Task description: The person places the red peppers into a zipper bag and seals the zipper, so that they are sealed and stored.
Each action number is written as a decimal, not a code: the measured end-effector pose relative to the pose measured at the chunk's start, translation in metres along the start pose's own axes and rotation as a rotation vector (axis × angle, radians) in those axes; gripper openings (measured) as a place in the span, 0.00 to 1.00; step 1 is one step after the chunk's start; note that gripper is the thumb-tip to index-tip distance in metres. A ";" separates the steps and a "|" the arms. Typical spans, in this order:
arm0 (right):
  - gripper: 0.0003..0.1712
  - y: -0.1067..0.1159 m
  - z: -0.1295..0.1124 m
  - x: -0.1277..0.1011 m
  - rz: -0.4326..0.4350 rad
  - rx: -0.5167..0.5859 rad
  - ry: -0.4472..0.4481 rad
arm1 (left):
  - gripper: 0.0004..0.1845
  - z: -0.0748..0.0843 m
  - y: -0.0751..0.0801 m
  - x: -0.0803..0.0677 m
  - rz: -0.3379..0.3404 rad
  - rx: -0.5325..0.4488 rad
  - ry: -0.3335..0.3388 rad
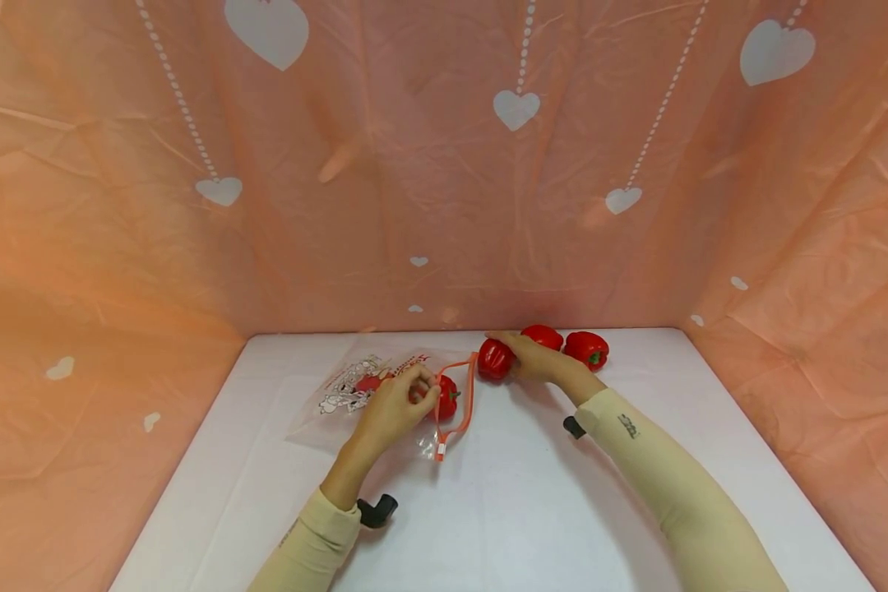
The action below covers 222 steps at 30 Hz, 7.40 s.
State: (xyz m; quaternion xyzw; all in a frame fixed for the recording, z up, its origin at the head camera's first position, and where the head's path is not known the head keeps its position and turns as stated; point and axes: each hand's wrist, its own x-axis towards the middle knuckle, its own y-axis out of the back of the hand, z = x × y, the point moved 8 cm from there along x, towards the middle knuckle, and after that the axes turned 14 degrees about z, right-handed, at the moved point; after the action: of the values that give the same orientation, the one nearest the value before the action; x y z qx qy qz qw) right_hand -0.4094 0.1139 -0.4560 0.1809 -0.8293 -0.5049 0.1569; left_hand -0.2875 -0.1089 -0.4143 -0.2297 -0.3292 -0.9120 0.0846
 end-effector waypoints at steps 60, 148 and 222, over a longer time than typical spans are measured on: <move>0.39 -0.012 0.003 -0.089 0.158 0.399 -0.067 | 0.04 0.002 -0.005 -0.003 -0.029 0.008 -0.010; 0.36 -0.076 -0.054 -0.058 0.281 0.813 -0.473 | 0.04 0.005 -0.008 -0.004 -0.040 0.009 -0.031; 0.26 0.025 0.021 -0.076 0.692 0.610 -0.306 | 0.04 -0.006 -0.010 -0.004 -0.197 -0.063 -0.026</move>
State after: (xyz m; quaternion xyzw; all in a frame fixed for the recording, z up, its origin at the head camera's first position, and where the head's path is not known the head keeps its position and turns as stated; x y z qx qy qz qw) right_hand -0.3551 0.1758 -0.4491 -0.1441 -0.9645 -0.1779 0.1316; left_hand -0.2891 -0.1055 -0.4258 -0.2106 -0.3224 -0.9227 -0.0169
